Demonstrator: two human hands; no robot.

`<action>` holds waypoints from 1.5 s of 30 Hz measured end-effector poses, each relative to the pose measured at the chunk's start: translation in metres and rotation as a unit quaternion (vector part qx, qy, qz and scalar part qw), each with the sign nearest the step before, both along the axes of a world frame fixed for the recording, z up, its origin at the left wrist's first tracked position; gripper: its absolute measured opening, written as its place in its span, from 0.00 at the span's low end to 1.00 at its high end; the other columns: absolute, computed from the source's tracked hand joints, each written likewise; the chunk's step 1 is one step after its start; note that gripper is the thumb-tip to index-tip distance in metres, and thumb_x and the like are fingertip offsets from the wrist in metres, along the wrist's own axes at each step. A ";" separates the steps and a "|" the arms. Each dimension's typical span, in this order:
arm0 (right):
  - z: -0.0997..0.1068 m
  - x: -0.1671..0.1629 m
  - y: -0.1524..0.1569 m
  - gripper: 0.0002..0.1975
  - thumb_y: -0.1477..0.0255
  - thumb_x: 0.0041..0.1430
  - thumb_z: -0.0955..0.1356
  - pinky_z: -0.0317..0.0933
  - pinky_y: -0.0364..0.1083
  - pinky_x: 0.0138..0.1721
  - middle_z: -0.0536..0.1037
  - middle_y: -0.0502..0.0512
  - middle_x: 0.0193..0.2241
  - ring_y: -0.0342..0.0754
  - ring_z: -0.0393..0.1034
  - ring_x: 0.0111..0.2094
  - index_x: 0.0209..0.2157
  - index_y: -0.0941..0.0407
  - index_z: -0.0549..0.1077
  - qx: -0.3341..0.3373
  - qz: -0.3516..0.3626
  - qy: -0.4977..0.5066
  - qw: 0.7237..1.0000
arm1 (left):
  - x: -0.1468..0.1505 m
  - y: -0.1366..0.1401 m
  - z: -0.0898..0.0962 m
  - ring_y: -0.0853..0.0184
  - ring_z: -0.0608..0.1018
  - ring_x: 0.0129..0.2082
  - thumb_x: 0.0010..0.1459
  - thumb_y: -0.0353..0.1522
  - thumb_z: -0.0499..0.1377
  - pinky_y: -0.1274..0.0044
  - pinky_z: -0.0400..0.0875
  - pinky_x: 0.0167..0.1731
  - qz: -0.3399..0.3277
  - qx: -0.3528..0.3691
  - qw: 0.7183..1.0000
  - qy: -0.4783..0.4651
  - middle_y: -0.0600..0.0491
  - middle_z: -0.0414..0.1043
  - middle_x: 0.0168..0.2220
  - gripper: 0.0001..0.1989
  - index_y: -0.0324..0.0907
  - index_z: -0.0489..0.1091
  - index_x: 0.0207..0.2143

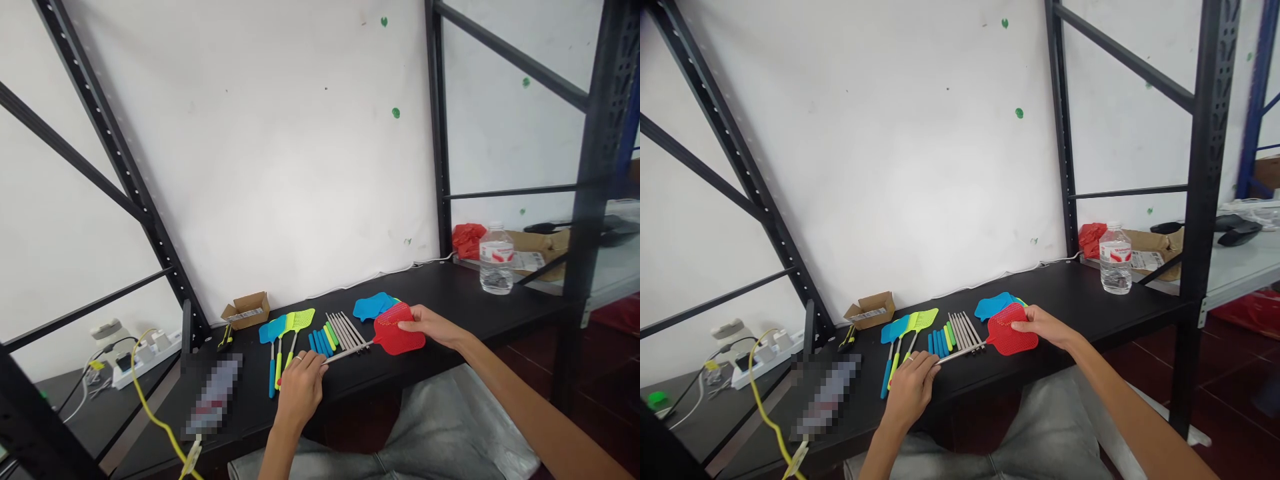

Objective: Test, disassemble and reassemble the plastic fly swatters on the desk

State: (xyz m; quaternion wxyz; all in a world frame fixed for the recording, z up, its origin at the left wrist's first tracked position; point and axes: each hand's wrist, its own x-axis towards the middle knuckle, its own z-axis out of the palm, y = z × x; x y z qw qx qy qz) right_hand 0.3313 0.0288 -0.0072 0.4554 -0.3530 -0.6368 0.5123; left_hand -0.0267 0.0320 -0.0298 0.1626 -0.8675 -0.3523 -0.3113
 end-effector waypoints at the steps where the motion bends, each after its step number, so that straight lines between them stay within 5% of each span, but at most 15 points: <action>1: 0.000 0.000 0.000 0.20 0.61 0.52 0.73 0.65 0.54 0.46 0.81 0.60 0.37 0.56 0.75 0.40 0.42 0.61 0.78 0.002 0.000 0.000 1.000 | 0.000 0.000 0.001 0.61 0.73 0.35 0.66 0.28 0.49 0.69 0.67 0.34 -0.001 0.004 1.000 -0.002 0.48 0.73 0.37 0.10 0.44 0.70 0.41; 27: -0.008 -0.014 0.006 0.19 0.60 0.52 0.73 0.67 0.55 0.46 0.81 0.60 0.38 0.57 0.76 0.42 0.40 0.60 0.78 0.020 -0.026 -0.007 0.999 | -0.003 0.002 -0.001 0.62 0.73 0.33 0.63 0.26 0.53 0.68 0.66 0.37 0.000 0.055 0.998 -0.017 0.51 0.75 0.30 0.09 0.42 0.72 0.40; 37: -0.022 -0.026 0.009 0.19 0.62 0.52 0.73 0.67 0.53 0.46 0.81 0.59 0.40 0.54 0.76 0.41 0.43 0.58 0.75 -0.030 -0.044 0.063 0.997 | 0.000 -0.001 0.002 0.62 0.72 0.31 0.63 0.25 0.51 0.70 0.66 0.36 0.007 0.050 0.999 -0.017 0.51 0.72 0.28 0.10 0.43 0.72 0.38; 41: -0.017 -0.028 -0.002 0.21 0.64 0.51 0.74 0.69 0.50 0.42 0.80 0.60 0.41 0.53 0.76 0.40 0.46 0.57 0.73 -0.071 -0.019 0.106 0.992 | 0.003 -0.003 0.004 0.62 0.72 0.32 0.63 0.26 0.51 0.69 0.66 0.36 0.017 0.050 0.999 -0.010 0.50 0.72 0.29 0.10 0.42 0.71 0.38; 45: -0.008 -0.022 -0.011 0.26 0.62 0.52 0.73 0.68 0.43 0.25 0.80 0.63 0.39 0.53 0.78 0.33 0.50 0.58 0.70 -0.093 0.053 0.043 0.993 | 0.005 -0.008 0.007 0.61 0.73 0.35 0.65 0.27 0.48 0.68 0.65 0.39 0.006 0.042 0.999 -0.001 0.49 0.73 0.34 0.14 0.43 0.70 0.47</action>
